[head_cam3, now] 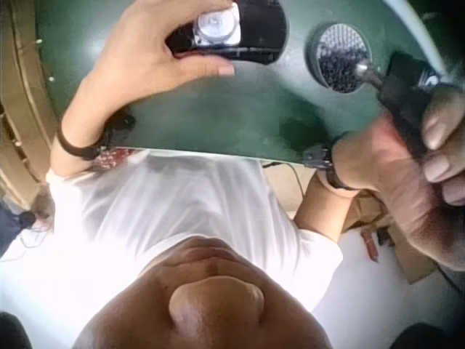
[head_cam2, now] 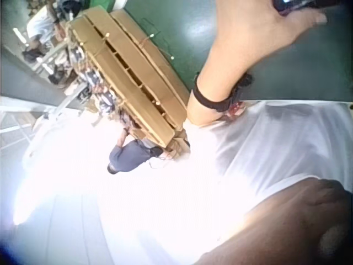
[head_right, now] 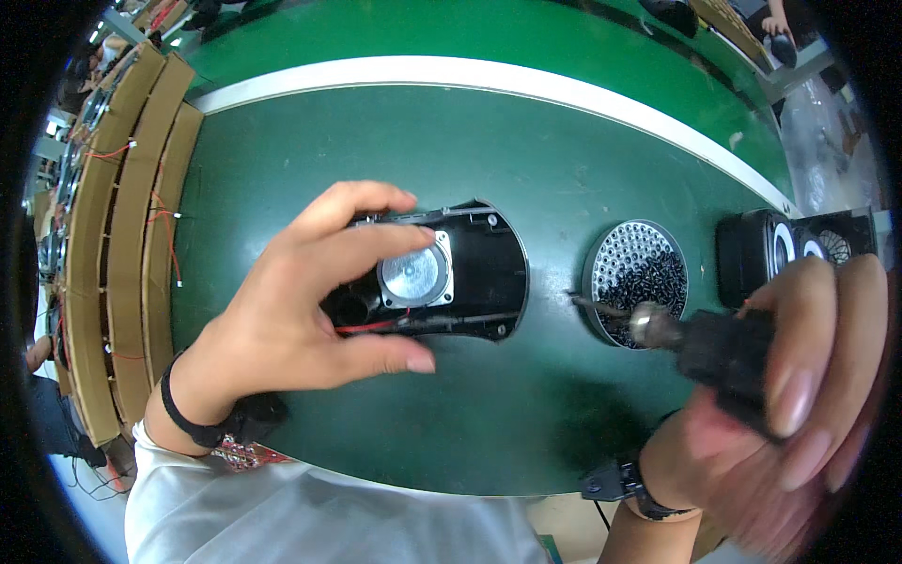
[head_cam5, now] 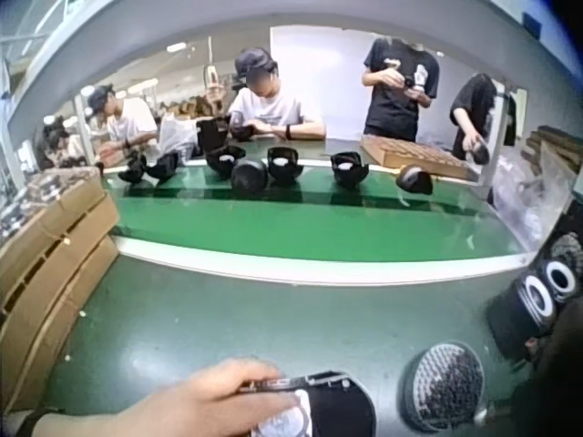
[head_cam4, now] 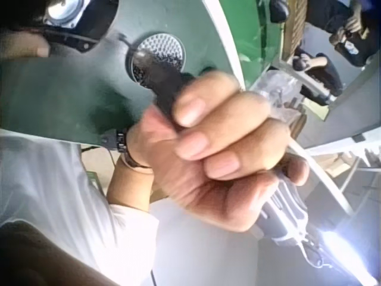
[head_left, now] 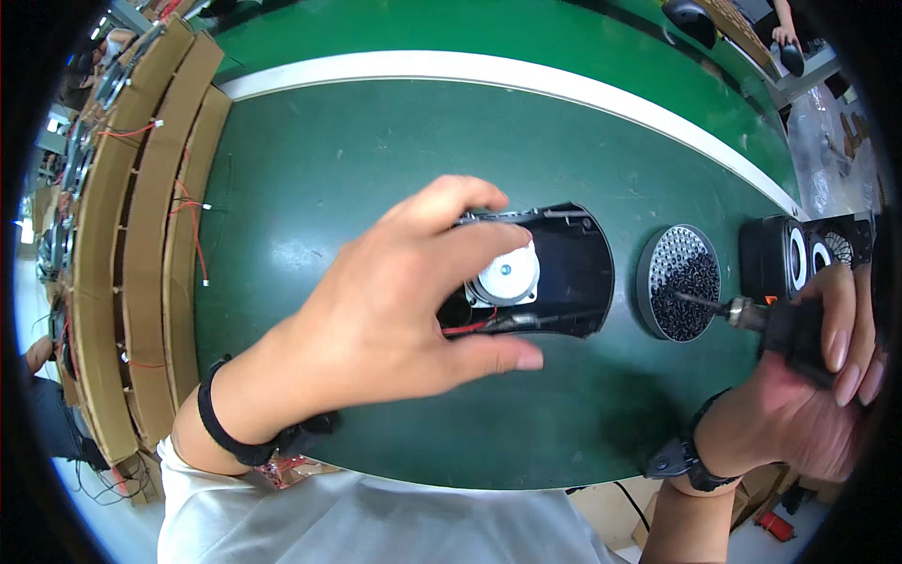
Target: The recorder uses an electric screwdriver to secure components inside a speaker housing and then organizes finished units into a cardboard tray.
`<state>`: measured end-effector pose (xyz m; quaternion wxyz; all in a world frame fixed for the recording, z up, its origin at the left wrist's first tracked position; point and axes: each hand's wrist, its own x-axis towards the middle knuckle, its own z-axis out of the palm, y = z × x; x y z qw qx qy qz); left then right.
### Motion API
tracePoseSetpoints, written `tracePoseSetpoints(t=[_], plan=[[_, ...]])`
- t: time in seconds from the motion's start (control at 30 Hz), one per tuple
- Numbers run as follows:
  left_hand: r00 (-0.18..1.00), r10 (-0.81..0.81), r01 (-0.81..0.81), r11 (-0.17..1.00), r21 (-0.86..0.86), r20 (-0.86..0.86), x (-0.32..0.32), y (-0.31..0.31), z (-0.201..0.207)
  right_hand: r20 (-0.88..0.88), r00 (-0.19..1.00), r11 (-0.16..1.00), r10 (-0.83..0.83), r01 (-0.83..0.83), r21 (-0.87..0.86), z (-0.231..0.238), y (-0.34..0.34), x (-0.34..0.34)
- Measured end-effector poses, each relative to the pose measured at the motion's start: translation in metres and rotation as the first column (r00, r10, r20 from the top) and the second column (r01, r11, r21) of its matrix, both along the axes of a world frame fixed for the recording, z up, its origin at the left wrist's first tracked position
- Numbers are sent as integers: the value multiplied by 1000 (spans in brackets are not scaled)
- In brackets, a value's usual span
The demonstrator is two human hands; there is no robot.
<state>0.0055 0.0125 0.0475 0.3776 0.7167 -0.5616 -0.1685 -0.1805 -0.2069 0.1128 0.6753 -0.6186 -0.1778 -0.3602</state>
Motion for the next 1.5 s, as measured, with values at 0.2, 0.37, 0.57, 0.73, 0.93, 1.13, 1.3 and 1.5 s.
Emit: tracePoseSetpoints(t=[0.2, 0.37, 0.57, 0.73, 0.93, 1.13, 1.3, 1.5], plan=[[997, -48, 48, 999, 11, 63, 3, 0, -3, -344, 938, 960, -40, 132, 246, 1, 44, 7], [999, -43, 42, 998, 35, 22, 5, -5, 3, -339, 935, 974, -104, 164, 153, -8, 45, 25], [988, -152, 152, 977, -150, 12, 12, -26, -8, -292, 948, 927, -128, 219, 304, -14, 35, 22], [994, -56, 50, 996, -69, -91, 9, -39, 0, -404, 912, 941, -74, 198, 275, -18, 33, 26], [990, -2, 6, 1000, 26, -142, 8, -40, -8, -432, 901, 950, -39, 167, 263, -22, 36, 25], [976, -48, 20, 991, -130, -212, 6, -44, -8, -425, 905, 968, -2, 109, 228, -25, 32, 27], [968, -66, 31, 989, -144, -244, 12, -33, -12, -481, 877, 979, -22, 117, 167, -30, 48, 37], [964, -64, 21, 986, -166, -258, 19, -23, -17, -496, 867, 986, -49, 120, 114, -31, 62, 46]])
